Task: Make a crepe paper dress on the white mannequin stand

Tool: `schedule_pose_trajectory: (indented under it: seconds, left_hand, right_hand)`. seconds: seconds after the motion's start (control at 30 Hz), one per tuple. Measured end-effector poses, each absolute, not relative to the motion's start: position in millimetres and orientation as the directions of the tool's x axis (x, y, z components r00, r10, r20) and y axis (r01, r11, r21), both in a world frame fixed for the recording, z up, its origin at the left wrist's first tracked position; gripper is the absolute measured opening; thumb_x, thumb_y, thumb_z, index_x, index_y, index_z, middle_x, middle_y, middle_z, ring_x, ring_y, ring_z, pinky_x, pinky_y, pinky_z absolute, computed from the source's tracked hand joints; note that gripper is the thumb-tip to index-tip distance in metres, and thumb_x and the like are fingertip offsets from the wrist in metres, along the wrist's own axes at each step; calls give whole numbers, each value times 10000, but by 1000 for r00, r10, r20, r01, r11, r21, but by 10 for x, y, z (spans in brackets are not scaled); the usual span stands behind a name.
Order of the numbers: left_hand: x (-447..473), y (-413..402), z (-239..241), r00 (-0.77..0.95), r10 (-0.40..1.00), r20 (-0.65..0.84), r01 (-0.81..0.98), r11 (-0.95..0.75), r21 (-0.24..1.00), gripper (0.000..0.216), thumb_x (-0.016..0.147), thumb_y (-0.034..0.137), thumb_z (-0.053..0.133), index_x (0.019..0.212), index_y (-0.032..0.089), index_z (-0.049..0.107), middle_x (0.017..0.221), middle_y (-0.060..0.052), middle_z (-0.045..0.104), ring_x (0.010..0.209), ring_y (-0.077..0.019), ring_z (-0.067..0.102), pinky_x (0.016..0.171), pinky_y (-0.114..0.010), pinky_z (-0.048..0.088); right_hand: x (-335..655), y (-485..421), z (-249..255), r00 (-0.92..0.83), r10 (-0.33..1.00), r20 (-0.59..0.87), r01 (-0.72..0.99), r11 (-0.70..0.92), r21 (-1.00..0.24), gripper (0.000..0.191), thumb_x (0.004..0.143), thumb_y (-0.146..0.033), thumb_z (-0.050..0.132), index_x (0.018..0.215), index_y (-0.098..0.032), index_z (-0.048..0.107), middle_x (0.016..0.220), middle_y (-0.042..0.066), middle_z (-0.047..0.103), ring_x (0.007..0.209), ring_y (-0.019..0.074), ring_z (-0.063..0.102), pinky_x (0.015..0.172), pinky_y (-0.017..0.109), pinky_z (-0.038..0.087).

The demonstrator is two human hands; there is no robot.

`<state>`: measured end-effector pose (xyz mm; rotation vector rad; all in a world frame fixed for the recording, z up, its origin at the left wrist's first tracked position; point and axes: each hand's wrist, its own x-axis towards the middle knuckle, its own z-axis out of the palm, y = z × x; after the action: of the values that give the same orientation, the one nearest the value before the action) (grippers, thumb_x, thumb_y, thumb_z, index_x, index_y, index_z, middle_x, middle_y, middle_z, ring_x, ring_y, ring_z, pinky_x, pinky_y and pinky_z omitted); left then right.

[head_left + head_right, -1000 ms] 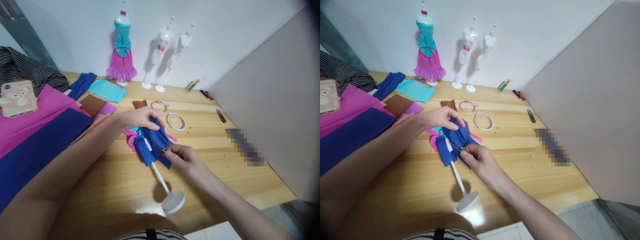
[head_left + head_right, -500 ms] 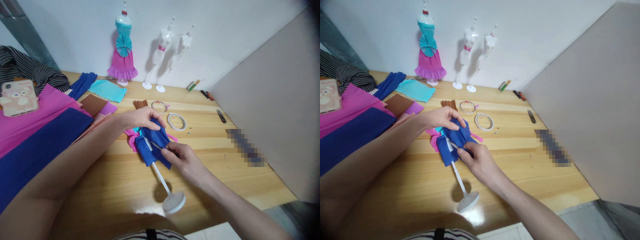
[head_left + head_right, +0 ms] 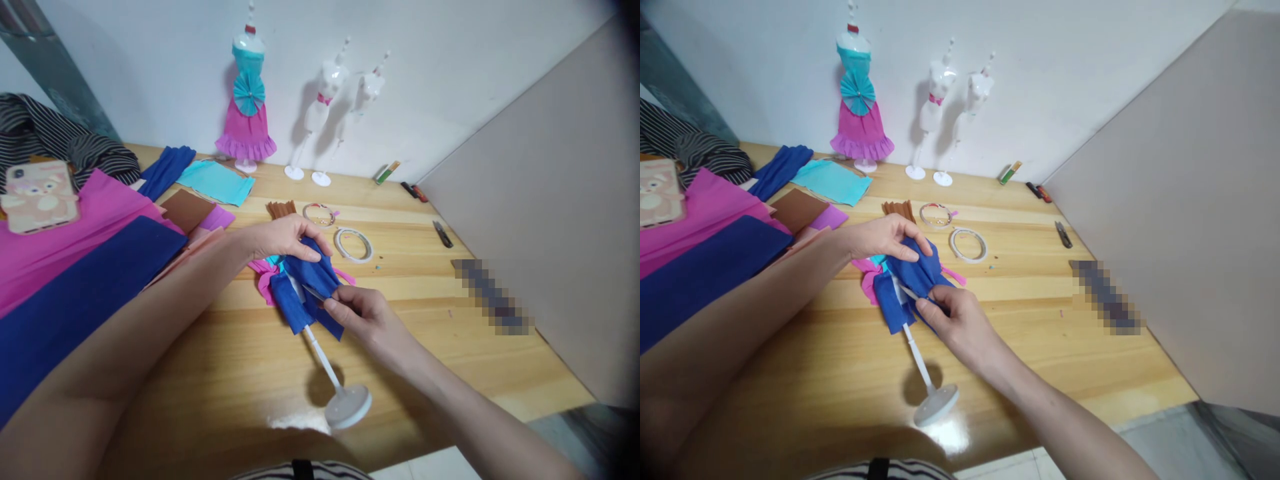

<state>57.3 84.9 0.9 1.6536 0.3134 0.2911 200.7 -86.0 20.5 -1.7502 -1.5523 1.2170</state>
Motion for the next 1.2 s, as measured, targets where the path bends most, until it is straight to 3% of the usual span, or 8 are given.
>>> schedule_pose_trajectory:
  seconds: [0.3, 0.53, 0.77, 1.2]
  left_hand:
    - [574, 852, -13, 928, 371, 23, 6, -77, 997, 244, 654, 169, 730, 894, 124, 731, 871, -60, 726, 780, -149, 654, 718, -242, 496]
    - [576, 859, -13, 927, 375, 31, 5, -94, 996, 239, 653, 158, 725, 888, 120, 733, 863, -54, 723, 810, -146, 643, 744, -237, 486]
    - [560, 876, -18, 930, 363, 57, -9, -132, 991, 252, 674, 185, 723, 919, 128, 737, 886, -56, 723, 827, -152, 645, 755, -242, 484]
    - [564, 851, 26, 924, 376, 67, 1, -178, 984, 265, 659, 186, 726, 915, 123, 736, 877, -46, 720, 814, -150, 638, 732, -229, 483]
  right_hand:
    - [1964, -826, 162, -17, 971, -239, 496, -200, -845, 380, 806, -500, 520, 606, -179, 482, 544, -30, 388, 505, 97, 322, 445, 236, 251]
    - [1933, -777, 135, -59, 966, -251, 458, -197, -867, 346, 819, -467, 501, 680, -154, 549, 607, 13, 509, 520, 115, 400, 468, 249, 313]
    - [1982, -794, 154, -24, 969, -246, 519, -199, -831, 370, 793, -490, 522, 607, -171, 500, 545, -23, 406, 504, 103, 348, 459, 240, 275]
    - [1946, -773, 122, -30, 973, -230, 511, -183, -840, 378, 813, -469, 519, 634, -139, 568, 570, 13, 491, 513, 109, 380, 445, 233, 306]
